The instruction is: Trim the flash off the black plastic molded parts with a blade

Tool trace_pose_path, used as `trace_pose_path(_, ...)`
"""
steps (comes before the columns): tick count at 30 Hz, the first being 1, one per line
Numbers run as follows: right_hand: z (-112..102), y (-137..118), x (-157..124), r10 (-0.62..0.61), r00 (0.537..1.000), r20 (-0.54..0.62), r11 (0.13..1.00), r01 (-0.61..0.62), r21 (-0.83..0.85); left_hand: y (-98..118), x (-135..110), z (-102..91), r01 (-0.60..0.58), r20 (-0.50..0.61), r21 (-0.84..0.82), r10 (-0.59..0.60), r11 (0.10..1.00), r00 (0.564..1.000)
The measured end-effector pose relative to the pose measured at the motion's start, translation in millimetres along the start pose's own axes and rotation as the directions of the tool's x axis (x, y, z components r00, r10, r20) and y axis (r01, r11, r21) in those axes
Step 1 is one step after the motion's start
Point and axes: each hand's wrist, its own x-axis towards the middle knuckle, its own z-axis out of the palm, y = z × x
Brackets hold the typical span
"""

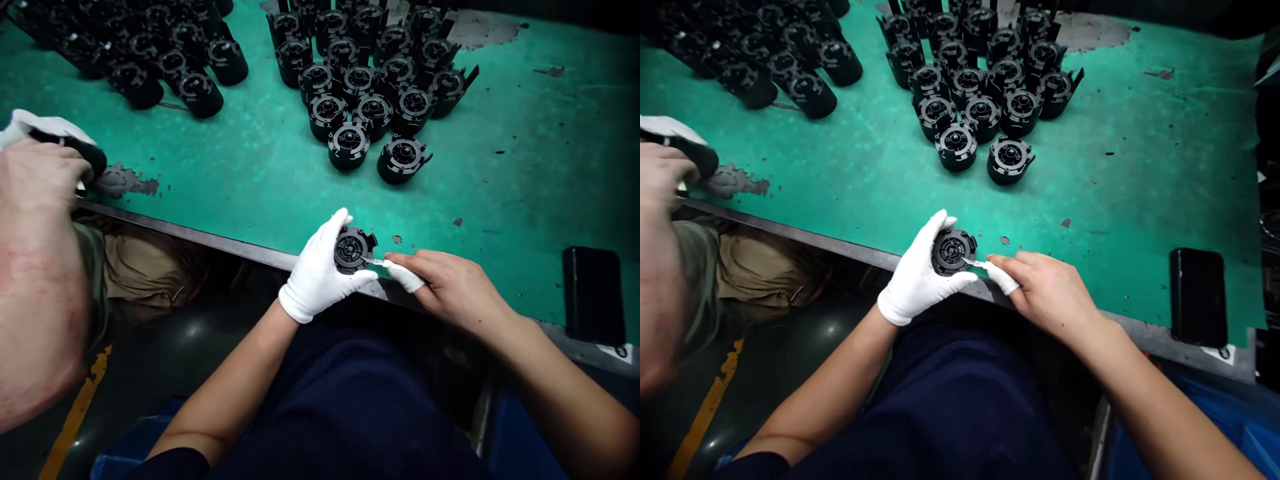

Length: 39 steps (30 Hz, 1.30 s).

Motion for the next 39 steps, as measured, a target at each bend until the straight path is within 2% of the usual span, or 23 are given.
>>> trace_pose_path(6, -2.5, 2.1, 12.5, 0.025, 0.999, -0.037, 0.976, -0.032, -0.213, -2.3, 1.4, 5.5, -0.033, -0.053, 0.033, 0.034, 0.999, 0.998)
trace_pose_path(12, -1.4, -5.8, 8.4, 0.055, 0.997, -0.055, 0.991, -0.062, -0.12, 3.2, -2.0, 10.9, -0.016, -0.12, 0.057, 0.023, 0.998, 0.992)
trace_pose_path(20, 10.2, -20.5, 7.7, 0.155, 0.98, -0.125, 0.966, -0.177, -0.186, 12.6, -8.3, 26.8, 0.063, -0.245, 0.123, -0.031, 0.99, 0.969)
trace_pose_path(25, 14.1, -15.5, 2.5, 0.127, 0.982, -0.141, 0.983, -0.143, -0.113, 12.0, -8.8, 28.7, 0.045, -0.259, 0.135, -0.008, 0.99, 0.966)
trace_pose_path(30, 15.7, -14.6, 5.6, 0.161, 0.972, -0.171, 0.974, -0.185, -0.132, 10.5, -8.8, 30.0, 0.023, -0.288, 0.184, 0.032, 0.983, 0.957)
trace_pose_path(36, 21.9, -18.4, 6.2, 0.122, 0.972, -0.199, 0.992, -0.116, 0.044, 8.0, -9.2, 31.5, 0.018, -0.297, 0.205, 0.044, 0.979, 0.954)
trace_pose_path(39, 21.7, -20.3, 6.2, 0.124, 0.975, -0.184, 0.992, -0.122, 0.022, 7.0, -9.9, 31.1, 0.017, -0.294, 0.212, 0.047, 0.977, 0.955)
